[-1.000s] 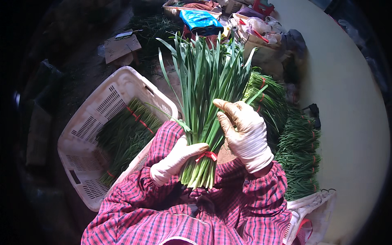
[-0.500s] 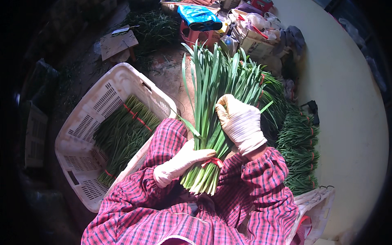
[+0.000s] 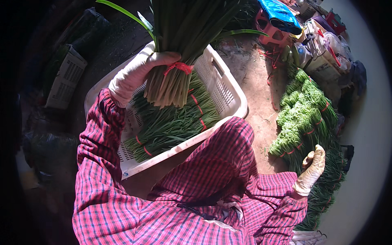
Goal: The person picks up bundles of green leafy vegetables, adjusts them with both hands, and places them into a white plastic basket. The person repeats this process for multiple bundles throughout the clip.
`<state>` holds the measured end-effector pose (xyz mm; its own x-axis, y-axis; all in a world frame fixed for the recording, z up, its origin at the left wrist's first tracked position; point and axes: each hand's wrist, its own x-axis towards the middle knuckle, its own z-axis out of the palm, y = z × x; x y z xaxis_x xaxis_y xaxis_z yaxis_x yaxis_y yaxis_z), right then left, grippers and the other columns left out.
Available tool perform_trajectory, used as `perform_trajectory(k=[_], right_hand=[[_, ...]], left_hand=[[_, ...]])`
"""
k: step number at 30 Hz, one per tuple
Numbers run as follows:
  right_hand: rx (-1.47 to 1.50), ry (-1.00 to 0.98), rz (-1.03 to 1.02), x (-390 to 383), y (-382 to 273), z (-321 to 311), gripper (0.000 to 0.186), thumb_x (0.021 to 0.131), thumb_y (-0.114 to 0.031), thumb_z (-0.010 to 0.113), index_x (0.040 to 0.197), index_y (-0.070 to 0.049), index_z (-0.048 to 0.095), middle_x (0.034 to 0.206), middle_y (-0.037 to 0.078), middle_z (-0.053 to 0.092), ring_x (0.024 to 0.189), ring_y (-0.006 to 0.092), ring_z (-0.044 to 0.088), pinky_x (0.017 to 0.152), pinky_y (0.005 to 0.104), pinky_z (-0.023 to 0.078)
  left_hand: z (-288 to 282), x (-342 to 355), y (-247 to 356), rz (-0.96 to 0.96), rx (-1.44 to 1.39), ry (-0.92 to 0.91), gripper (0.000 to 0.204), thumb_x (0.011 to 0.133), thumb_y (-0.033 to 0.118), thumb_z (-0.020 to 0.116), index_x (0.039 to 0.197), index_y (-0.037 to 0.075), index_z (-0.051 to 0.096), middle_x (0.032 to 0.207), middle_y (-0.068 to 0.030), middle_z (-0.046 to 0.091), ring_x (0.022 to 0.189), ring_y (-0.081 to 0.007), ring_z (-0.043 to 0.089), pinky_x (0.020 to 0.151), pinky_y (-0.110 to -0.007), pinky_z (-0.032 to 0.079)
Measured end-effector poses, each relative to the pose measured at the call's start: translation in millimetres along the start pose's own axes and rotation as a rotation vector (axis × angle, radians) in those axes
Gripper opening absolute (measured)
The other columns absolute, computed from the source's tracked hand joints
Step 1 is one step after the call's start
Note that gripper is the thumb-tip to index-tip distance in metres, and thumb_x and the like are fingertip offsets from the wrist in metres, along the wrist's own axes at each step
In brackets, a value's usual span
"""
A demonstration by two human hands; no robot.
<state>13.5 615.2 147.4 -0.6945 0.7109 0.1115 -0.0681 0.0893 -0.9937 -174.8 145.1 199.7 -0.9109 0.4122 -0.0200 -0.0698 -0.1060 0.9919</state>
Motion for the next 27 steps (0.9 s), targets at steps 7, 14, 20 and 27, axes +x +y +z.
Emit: perform_trajectory(k=[7,14,20,27], right_hand=[[-0.128,0.024,0.193,-15,67,3,0.023,0.092,-0.028,0.065,0.107,-0.01,0.064,0.072,-0.006,0.052,0.053,0.0016,0.042,0.045,0.0154,0.03],[-0.243,-0.002,0.273,-11,67,31,0.024,0.092,-0.031,0.066,0.106,-0.011,0.064,0.072,-0.007,0.053,0.054,0.0009,0.044,0.045,0.0143,0.032],[-0.209,-0.057,0.298,-9,77,54,0.027,0.092,-0.03,0.066,0.108,-0.009,0.063,0.073,-0.006,0.053,0.059,0.0011,0.045,0.048,0.0145,0.034],[-0.266,-0.085,0.25,-7,69,54,0.026,0.092,-0.03,0.066,0.107,-0.009,0.063,0.072,-0.006,0.052,0.058,0.0008,0.044,0.047,0.0153,0.031]], left_hand=[[-124,-68,-169,-0.17,0.619,0.341,0.083,0.066,0.008,0.084,0.138,0.002,0.041,0.123,-0.0119,0.059,0.111,-0.0178,0.056,0.097,-0.03,0.045],[-192,-170,-263,-0.707,1.187,0.249,0.094,0.064,0.022,0.085,0.142,0.006,0.036,0.13,-0.0209,0.053,0.117,-0.0372,0.053,0.1,-0.04,0.044],[-212,-190,-302,-0.913,1.484,0.015,0.095,0.066,0.028,0.083,0.143,0.008,0.032,0.122,-0.0154,0.054,0.108,-0.0332,0.057,0.09,-0.043,0.047],[-207,-198,-339,-0.908,1.442,0.025,0.093,0.067,0.027,0.082,0.143,0.009,0.033,0.123,-0.0152,0.053,0.112,-0.0348,0.053,0.096,-0.044,0.042]])
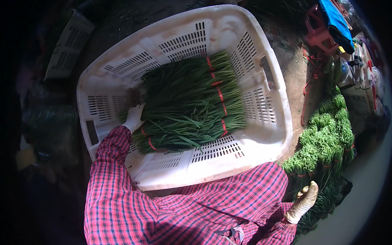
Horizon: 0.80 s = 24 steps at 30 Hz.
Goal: The person picks up bundles of green leafy vegetables, adjusts them with both hands, and places them into a white plastic basket. The person repeats this process for multiple bundles throughout the clip.
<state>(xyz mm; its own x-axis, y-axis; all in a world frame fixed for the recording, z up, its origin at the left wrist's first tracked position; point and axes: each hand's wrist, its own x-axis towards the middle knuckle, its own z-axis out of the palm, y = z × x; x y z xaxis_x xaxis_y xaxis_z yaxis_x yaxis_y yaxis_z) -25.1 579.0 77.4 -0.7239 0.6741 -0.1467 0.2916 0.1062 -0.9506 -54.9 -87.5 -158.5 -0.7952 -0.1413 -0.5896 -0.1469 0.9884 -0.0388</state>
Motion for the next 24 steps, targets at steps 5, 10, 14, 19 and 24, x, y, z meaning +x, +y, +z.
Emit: perform_trajectory(k=[5,10,14,19,24], right_hand=[[-0.085,0.06,0.05,-13,9,-5,0.025,0.092,-0.031,0.064,0.105,-0.009,0.064,0.07,-0.006,0.049,0.056,0.0025,0.042,0.048,0.0167,0.031],[-0.054,0.041,0.06,-22,19,-5,0.026,0.093,-0.031,0.064,0.103,-0.007,0.063,0.069,-0.006,0.049,0.055,0.0033,0.042,0.048,0.0178,0.031],[-0.044,0.042,0.077,-21,17,-8,0.023,0.093,-0.029,0.064,0.102,-0.008,0.063,0.07,-0.004,0.051,0.055,0.0035,0.043,0.049,0.0179,0.033],[-0.017,-0.014,0.157,-19,30,-23,0.019,0.095,-0.026,0.061,0.101,-0.008,0.061,0.069,-0.003,0.052,0.052,0.0044,0.045,0.048,0.018,0.038],[-0.146,-0.461,0.462,-16,75,-42,0.015,0.094,-0.018,0.061,0.103,-0.007,0.062,0.083,-0.001,0.062,0.066,0.0079,0.058,0.063,0.0205,0.048]], left_hand=[[18,2,1,-0.024,-0.077,-0.036,0.093,0.067,0.022,0.082,0.145,0.01,0.032,0.124,-0.0148,0.052,0.117,-0.033,0.05,0.101,-0.044,0.037],[21,7,1,0.002,-0.076,-0.002,0.093,0.064,0.021,0.081,0.143,0.01,0.034,0.126,-0.0158,0.051,0.118,-0.0356,0.049,0.101,-0.045,0.039],[6,2,7,-0.054,-0.139,-0.031,0.096,0.065,0.02,0.079,0.146,0.011,0.029,0.137,-0.0165,0.045,0.127,-0.0373,0.042,0.106,-0.047,0.034],[-11,-6,58,0.044,-0.227,0.129,0.102,0.069,0.024,0.077,0.152,0.017,0.017,0.152,-0.0122,0.028,0.14,-0.033,0.027,0.112,-0.051,0.025],[-18,12,159,0.297,-0.223,0.36,0.095,0.071,0.029,0.074,0.151,0.027,0.024,0.156,-0.012,0.021,0.142,-0.0381,0.019,0.114,-0.056,0.016]])
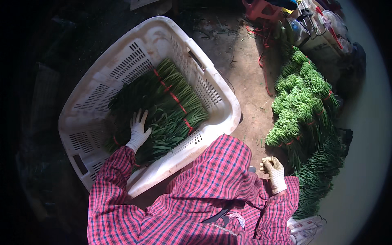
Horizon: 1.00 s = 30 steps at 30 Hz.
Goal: The person picks up bundles of green leafy vegetables, adjusts them with both hands, and places them into a white plastic basket. The person repeats this process for multiple bundles throughout the clip.
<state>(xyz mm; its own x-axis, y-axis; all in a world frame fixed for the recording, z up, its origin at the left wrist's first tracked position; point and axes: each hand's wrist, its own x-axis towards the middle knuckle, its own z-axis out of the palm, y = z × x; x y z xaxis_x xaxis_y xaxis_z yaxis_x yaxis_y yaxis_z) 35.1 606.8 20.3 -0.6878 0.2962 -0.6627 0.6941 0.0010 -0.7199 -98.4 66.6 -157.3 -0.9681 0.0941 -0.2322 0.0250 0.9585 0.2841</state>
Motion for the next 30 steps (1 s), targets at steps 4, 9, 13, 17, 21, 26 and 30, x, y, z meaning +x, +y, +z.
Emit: perform_trajectory(k=[4,9,13,17,21,26,30], right_hand=[[-0.248,-0.032,0.286,30,45,-17,0.029,0.089,-0.016,0.065,0.116,-0.006,0.061,0.098,0.001,0.065,0.081,0.0103,0.061,0.072,0.026,0.05],[0.065,0.354,0.381,87,101,-45,0.04,0.09,-0.032,0.065,0.118,-0.005,0.058,0.096,0.003,0.064,0.086,0.0162,0.061,0.079,0.0292,0.049],[0.22,0.801,0.358,142,121,-62,0.038,0.091,-0.034,0.064,0.118,-0.008,0.057,0.1,0.004,0.063,0.087,0.0155,0.06,0.076,0.0295,0.049],[-0.028,1.253,-0.014,181,81,-96,0.044,0.091,-0.029,0.064,0.126,-0.005,0.053,0.125,0.015,0.054,0.113,0.0268,0.054,0.097,0.0356,0.042],[-0.581,1.317,-0.668,198,-10,-152,0.063,0.074,-0.009,0.071,0.132,-0.009,0.047,0.137,0.012,0.045,0.126,0.0297,0.044,0.107,0.0402,0.036],[-1.216,0.858,-0.415,224,-99,-209,0.077,0.075,-0.011,0.059,0.147,-0.011,0.032,0.148,0.011,0.036,0.138,0.0287,0.032,0.114,0.045,0.024],[-1.274,0.756,-0.297,227,-118,-219,0.081,0.071,-0.014,0.061,0.148,-0.016,0.033,0.141,0.011,0.044,0.125,0.0284,0.046,0.104,0.0439,0.035]], left_hand=[[19,30,57,0.152,0.132,0.011,0.072,0.082,0.036,0.065,0.147,0.028,0.036,0.155,-0.0056,0.025,0.143,-0.0392,0.015,0.113,-0.061,0.013],[22,37,78,0.093,0.317,-0.147,0.064,0.088,0.038,0.056,0.148,0.029,0.033,0.159,-0.0022,0.016,0.145,-0.0391,0.01,0.111,-0.064,0.011],[15,42,77,0.037,0.42,-0.265,0.064,0.09,0.038,0.055,0.149,0.03,0.031,0.159,-0.0013,0.015,0.145,-0.0381,0.01,0.111,-0.064,0.015],[11,46,80,0.038,0.437,-0.312,0.063,0.089,0.035,0.057,0.147,0.026,0.035,0.159,-0.0023,0.016,0.144,-0.0377,0.012,0.111,-0.061,0.018],[10,48,81,0.011,0.456,-0.354,0.064,0.089,0.037,0.058,0.148,0.026,0.035,0.159,-0.0021,0.015,0.145,-0.0368,0.012,0.111,-0.059,0.02],[3,54,73,0.028,0.333,-0.381,0.057,0.091,0.037,0.056,0.144,0.021,0.043,0.158,-0.0043,0.02,0.143,-0.0379,0.016,0.11,-0.058,0.022],[-5,50,65,0.038,0.122,-0.32,0.051,0.091,0.03,0.056,0.14,0.013,0.048,0.153,-0.0119,0.03,0.139,-0.04,0.027,0.111,-0.048,0.027]])
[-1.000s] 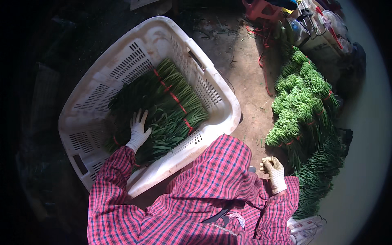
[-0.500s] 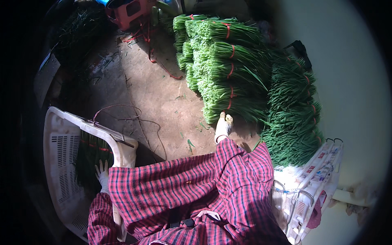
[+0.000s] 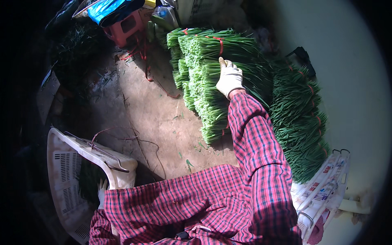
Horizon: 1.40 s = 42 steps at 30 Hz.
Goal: The person picks up bundles of green leafy vegetables, adjusts them with both hands, and places them into a white plastic basket. The person repeats this process for multiple bundles throughout the clip.
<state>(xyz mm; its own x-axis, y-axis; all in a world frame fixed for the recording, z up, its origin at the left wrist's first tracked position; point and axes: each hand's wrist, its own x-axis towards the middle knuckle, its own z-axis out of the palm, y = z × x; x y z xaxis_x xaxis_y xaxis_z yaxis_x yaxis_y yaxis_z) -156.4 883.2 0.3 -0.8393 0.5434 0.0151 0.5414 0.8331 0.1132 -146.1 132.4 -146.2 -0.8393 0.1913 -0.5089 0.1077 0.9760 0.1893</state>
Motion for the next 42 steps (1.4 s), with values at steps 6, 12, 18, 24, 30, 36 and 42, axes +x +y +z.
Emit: perform_trajectory(k=[6,12,18,24,30,36,42], right_hand=[[-0.063,0.014,-0.149,9,7,-9,0.068,0.069,-0.006,0.063,0.135,-0.017,0.049,0.129,0.01,0.05,0.112,0.0283,0.053,0.095,0.0407,0.042],[-0.02,-0.001,-0.219,11,23,-1,0.068,0.066,-0.002,0.066,0.13,-0.015,0.049,0.131,0.009,0.052,0.116,0.0305,0.053,0.094,0.0403,0.044],[-0.098,0.105,-0.209,-20,36,-23,0.064,0.066,-0.01,0.071,0.127,-0.022,0.056,0.108,0.008,0.054,0.1,0.0287,0.053,0.087,0.0405,0.042],[0.116,0.56,-0.367,-149,50,-97,0.051,0.068,-0.018,0.072,0.118,-0.019,0.062,0.105,0.004,0.055,0.103,0.0266,0.052,0.094,0.0424,0.04],[0.37,0.81,-0.516,-328,-18,-158,0.042,0.071,-0.019,0.073,0.111,-0.028,0.066,0.101,-0.001,0.053,0.101,0.0178,0.053,0.09,0.0448,0.045],[0.717,0.429,-0.754,-428,-70,-158,0.048,0.077,-0.004,0.071,0.117,-0.028,0.065,0.118,0.001,0.054,0.112,0.0224,0.053,0.092,0.036,0.049],[1.85,-0.033,0.296,-400,-76,-139,0.059,0.086,-0.003,0.068,0.138,-0.005,0.041,0.132,0.007,0.051,0.122,0.0177,0.05,0.101,0.0323,0.042]], left_hand=[[-11,-39,-5,-0.057,-0.614,0.156,0.049,0.093,0.015,0.054,0.14,0.003,0.045,0.152,-0.0192,0.031,0.138,-0.0318,0.034,0.112,-0.034,0.028],[-64,-98,6,-0.096,-0.552,0.335,0.048,0.095,0.015,0.054,0.142,0.005,0.044,0.152,-0.0128,0.034,0.14,-0.0242,0.031,0.114,-0.033,0.024],[-133,-137,81,-0.094,-0.932,0.636,0.046,0.1,0.02,0.049,0.142,0.004,0.041,0.145,-0.01,0.044,0.134,-0.0196,0.04,0.113,-0.033,0.029],[-184,-206,209,0.353,-1.143,0.468,0.042,0.099,0.023,0.048,0.134,-0.001,0.048,0.132,-0.0173,0.055,0.119,-0.0244,0.056,0.105,-0.036,0.04],[-139,-208,368,0.09,-1.886,-0.845,0.055,0.097,0.042,0.049,0.132,0.0,0.051,0.124,-0.0213,0.059,0.104,-0.0329,0.063,0.097,-0.042,0.047],[-106,-183,362,-0.021,-2.2,-0.923,0.035,0.092,0.034,0.061,0.116,0.007,0.063,0.106,-0.0071,0.07,0.094,-0.0192,0.066,0.089,-0.035,0.051],[-100,-195,354,0.474,-1.95,-0.603,0.042,0.089,0.024,0.067,0.123,0.005,0.053,0.112,-0.0042,0.063,0.1,-0.0148,0.06,0.091,-0.032,0.048]])
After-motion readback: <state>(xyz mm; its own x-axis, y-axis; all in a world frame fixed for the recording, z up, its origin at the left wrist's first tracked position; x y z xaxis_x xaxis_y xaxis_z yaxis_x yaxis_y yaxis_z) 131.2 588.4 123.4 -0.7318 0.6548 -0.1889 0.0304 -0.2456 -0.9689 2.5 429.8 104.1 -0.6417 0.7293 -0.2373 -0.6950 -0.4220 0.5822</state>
